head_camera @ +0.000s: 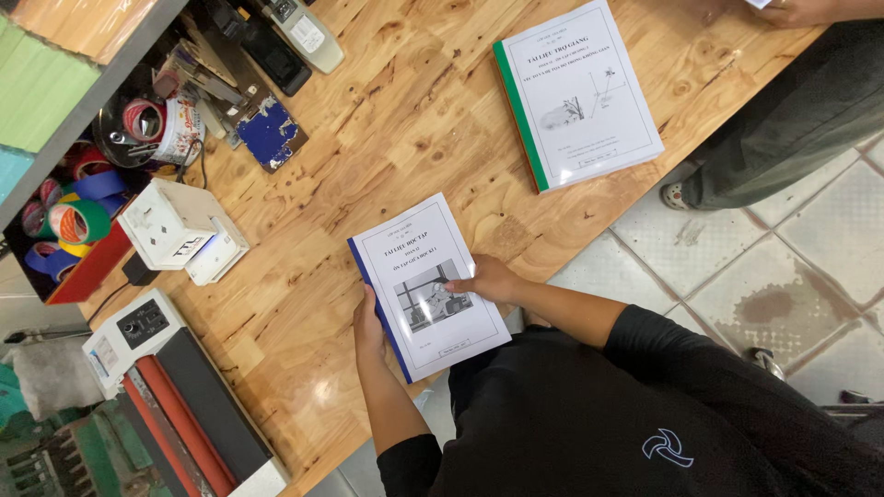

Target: The person aligns and stacks several printed booklets on a wooden table, then places them into a clear plastic bag and seals it. The person handles the booklets and bag by hand throughout the process.

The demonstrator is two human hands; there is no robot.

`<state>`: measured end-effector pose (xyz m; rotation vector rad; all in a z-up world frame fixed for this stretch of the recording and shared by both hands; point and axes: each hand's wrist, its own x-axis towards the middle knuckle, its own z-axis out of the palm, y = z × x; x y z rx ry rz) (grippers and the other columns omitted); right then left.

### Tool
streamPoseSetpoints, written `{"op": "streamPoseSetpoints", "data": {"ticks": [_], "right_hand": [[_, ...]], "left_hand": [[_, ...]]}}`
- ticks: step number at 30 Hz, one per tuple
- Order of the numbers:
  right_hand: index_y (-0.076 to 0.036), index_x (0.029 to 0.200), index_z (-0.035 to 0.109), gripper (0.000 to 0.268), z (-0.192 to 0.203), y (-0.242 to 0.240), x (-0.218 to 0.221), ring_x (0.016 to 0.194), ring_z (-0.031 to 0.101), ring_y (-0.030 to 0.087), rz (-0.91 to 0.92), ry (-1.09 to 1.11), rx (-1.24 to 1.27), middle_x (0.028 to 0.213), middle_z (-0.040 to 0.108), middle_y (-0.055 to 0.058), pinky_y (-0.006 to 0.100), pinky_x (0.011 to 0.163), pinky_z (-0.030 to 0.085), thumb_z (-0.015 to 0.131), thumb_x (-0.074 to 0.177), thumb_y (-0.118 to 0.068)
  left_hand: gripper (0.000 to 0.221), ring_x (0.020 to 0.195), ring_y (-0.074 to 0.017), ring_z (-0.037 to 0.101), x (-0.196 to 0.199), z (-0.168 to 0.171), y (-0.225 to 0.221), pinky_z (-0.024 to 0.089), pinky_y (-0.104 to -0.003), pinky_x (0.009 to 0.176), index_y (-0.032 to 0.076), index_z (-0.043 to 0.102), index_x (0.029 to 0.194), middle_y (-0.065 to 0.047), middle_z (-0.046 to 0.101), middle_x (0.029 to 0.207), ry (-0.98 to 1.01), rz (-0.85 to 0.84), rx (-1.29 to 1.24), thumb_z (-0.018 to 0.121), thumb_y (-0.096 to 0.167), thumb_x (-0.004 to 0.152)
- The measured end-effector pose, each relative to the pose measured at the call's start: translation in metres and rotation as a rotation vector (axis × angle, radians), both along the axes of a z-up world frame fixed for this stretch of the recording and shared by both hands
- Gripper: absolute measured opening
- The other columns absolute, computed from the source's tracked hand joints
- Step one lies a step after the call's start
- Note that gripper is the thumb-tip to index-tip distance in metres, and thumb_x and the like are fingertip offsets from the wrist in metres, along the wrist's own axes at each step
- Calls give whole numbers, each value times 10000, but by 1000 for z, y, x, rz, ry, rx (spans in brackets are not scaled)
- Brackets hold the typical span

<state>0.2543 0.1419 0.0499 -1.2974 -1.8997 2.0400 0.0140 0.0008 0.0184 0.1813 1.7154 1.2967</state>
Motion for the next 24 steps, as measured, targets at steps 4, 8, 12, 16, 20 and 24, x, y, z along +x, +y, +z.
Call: {"op": "streamPoseSetpoints", "data": {"ticks": [4,8,12,16,20,24], "right_hand": [[21,1287,632,646,-3,-2,0,1090,726,254,-18,22,0,1197,744,176,339,938,558,819,799,-360],[20,1264,654,609,4,0,-8,1069,723,245,-34,-8,17,1176,748,169,345,928,558,827,790,-322],[39,1231,676,576,27,14,-20,1007,742,252,-29,-24,-16,1123,776,176,351,876,584,845,771,-264],[18,1246,650,567,64,32,-31,1025,724,219,41,-43,174,1130,757,155,337,888,566,853,779,-231],[-8,1279,599,578,90,40,-32,1033,704,201,47,76,323,1138,736,121,346,884,567,838,782,-180],[-13,1179,678,376,92,47,-29,1033,709,207,77,191,418,1104,761,104,341,903,574,819,849,-127]], "left_hand": [[619,1160,-239,659,-1,-9,-3,510,-333,971,-75,590,1348,-183,669,1328,-50,14,72,560,432,993],[552,1064,-238,678,1,-19,-8,521,-331,935,-133,635,1274,-193,713,1216,14,-16,140,740,273,914],[530,1012,-206,691,9,-14,0,539,-311,893,-95,642,1250,-155,731,1159,61,23,204,803,211,848],[508,984,-194,703,10,21,13,560,-315,882,-64,631,1208,-152,737,1123,146,27,283,845,142,796],[500,1030,-159,663,9,61,14,553,-298,907,-18,574,1266,-102,691,1163,288,75,577,824,83,844],[418,1021,-168,701,4,77,13,590,-308,907,-25,605,1245,-99,717,1137,317,-32,678,805,20,881]]}}
